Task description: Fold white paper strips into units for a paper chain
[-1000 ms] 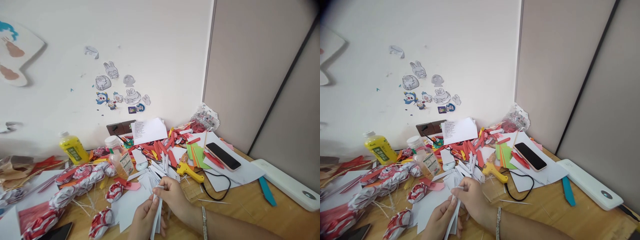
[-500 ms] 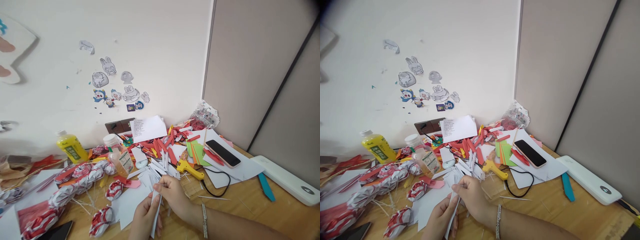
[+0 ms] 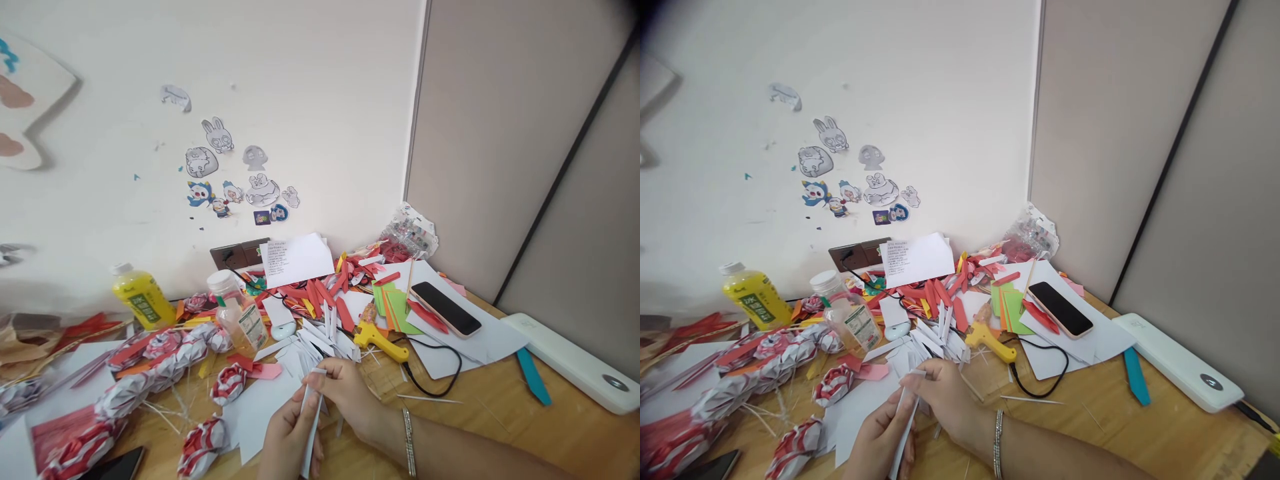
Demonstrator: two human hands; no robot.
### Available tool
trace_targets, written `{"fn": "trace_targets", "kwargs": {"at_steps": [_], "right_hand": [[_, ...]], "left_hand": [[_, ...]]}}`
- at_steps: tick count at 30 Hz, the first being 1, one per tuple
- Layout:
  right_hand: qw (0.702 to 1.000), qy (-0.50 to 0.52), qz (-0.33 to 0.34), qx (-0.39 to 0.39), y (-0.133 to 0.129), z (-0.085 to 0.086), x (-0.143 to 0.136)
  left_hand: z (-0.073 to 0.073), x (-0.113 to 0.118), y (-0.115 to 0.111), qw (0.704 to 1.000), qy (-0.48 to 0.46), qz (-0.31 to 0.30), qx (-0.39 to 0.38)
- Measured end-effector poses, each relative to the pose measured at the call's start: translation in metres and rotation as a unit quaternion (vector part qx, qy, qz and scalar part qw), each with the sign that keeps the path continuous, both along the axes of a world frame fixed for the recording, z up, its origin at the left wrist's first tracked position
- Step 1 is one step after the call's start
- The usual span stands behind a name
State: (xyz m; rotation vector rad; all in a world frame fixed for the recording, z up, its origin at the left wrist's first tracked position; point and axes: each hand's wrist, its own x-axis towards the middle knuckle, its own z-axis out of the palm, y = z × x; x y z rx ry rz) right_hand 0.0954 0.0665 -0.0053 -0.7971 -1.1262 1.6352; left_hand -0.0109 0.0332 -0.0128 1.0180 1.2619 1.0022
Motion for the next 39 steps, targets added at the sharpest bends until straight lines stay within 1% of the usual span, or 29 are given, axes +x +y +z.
{"fn": "trace_targets", "kwargs": {"at_steps": [5, 8, 12, 16, 18, 20, 22, 26, 30, 33, 37, 39], "right_hand": [[0.999, 0.034, 0.021, 0.017, 0.0, 0.004, 0.002], [0.998, 0.026, 0.037, 0.033, 0.0, 0.005, 0.004], [0.998, 0.013, 0.041, 0.039, 0.001, 0.001, 0.004], [0.998, 0.001, 0.051, 0.028, 0.003, -0.004, 0.005], [0.998, 0.008, 0.065, 0.012, 0.004, -0.006, 0.005], [0.998, 0.02, 0.057, 0.008, 0.006, -0.007, 0.006], [0.999, 0.024, 0.039, 0.014, 0.007, -0.008, 0.006], [1.0, 0.008, 0.03, 0.0, 0.007, -0.009, 0.005], [0.999, 0.004, 0.033, -0.014, 0.006, -0.009, 0.005], [0.999, 0.006, 0.036, -0.014, 0.006, -0.008, 0.006], [1.0, 0.011, 0.013, -0.004, 0.006, -0.006, 0.005], [1.0, 0.015, 0.015, -0.002, 0.005, -0.005, 0.005]], "left_hand": [[0.001, 0.0, -0.001, 1.0, 0.008, 0.016, -0.001], [0.003, 0.0, 0.0, 1.0, 0.01, 0.018, -0.002], [0.007, -0.001, -0.001, 1.0, 0.009, 0.017, 0.003], [0.012, -0.002, -0.002, 1.0, 0.006, -0.006, 0.018], [0.014, -0.003, -0.001, 0.999, 0.006, -0.04, 0.029], [0.013, -0.004, 0.001, 0.997, -0.001, -0.075, 0.032], [0.01, -0.006, 0.003, 0.995, -0.018, -0.094, 0.027], [0.005, -0.007, 0.006, 0.994, -0.032, -0.098, 0.027], [0.008, -0.007, 0.006, 0.994, -0.007, -0.104, 0.039], [0.011, -0.007, 0.006, 0.993, -0.005, -0.113, 0.043], [0.009, -0.008, 0.008, 0.993, -0.019, -0.113, 0.029], [0.008, -0.008, 0.009, 0.993, -0.028, -0.11, 0.024]]}}
